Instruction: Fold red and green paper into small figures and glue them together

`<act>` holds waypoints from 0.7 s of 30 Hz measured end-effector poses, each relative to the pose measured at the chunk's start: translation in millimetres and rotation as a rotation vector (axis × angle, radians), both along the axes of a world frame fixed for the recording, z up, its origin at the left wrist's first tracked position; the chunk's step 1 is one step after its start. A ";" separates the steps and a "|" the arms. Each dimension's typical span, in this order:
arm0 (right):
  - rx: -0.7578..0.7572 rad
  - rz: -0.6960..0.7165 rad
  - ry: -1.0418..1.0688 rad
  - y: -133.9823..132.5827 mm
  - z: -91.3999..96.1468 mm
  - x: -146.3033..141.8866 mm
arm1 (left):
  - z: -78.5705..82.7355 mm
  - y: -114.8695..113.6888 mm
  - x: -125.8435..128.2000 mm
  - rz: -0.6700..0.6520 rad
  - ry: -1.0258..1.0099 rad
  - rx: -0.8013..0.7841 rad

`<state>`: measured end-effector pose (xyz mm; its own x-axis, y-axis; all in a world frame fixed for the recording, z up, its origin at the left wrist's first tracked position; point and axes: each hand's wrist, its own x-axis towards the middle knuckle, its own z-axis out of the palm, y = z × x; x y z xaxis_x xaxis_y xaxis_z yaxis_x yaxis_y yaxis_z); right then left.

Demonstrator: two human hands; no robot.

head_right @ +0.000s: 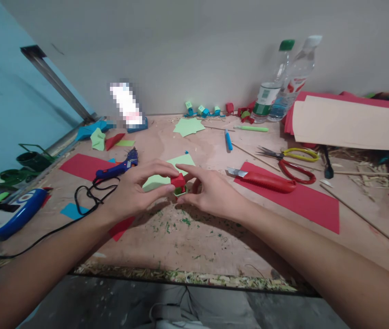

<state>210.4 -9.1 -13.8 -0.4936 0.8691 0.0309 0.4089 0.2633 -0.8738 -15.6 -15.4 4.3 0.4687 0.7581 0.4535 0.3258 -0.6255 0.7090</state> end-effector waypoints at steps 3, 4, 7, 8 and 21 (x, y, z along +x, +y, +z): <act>0.011 0.000 -0.013 0.0 0.7 -0.2 | -1.8 0.7 -0.3 -0.008 -0.013 0.011; 0.015 -0.005 -0.020 -0.1 0.8 -0.1 | -2.3 0.9 -0.2 -0.009 -0.016 0.013; 0.028 -0.016 -0.044 -0.5 1.2 0.4 | -3.4 1.5 0.4 -0.015 -0.019 0.008; 0.032 -0.018 -0.053 -0.5 1.1 0.6 | -3.6 1.6 0.6 -0.021 -0.017 0.007; 0.019 0.017 -0.017 0.2 -0.8 -0.4 | -5.5 -2.8 0.6 -0.060 0.160 0.186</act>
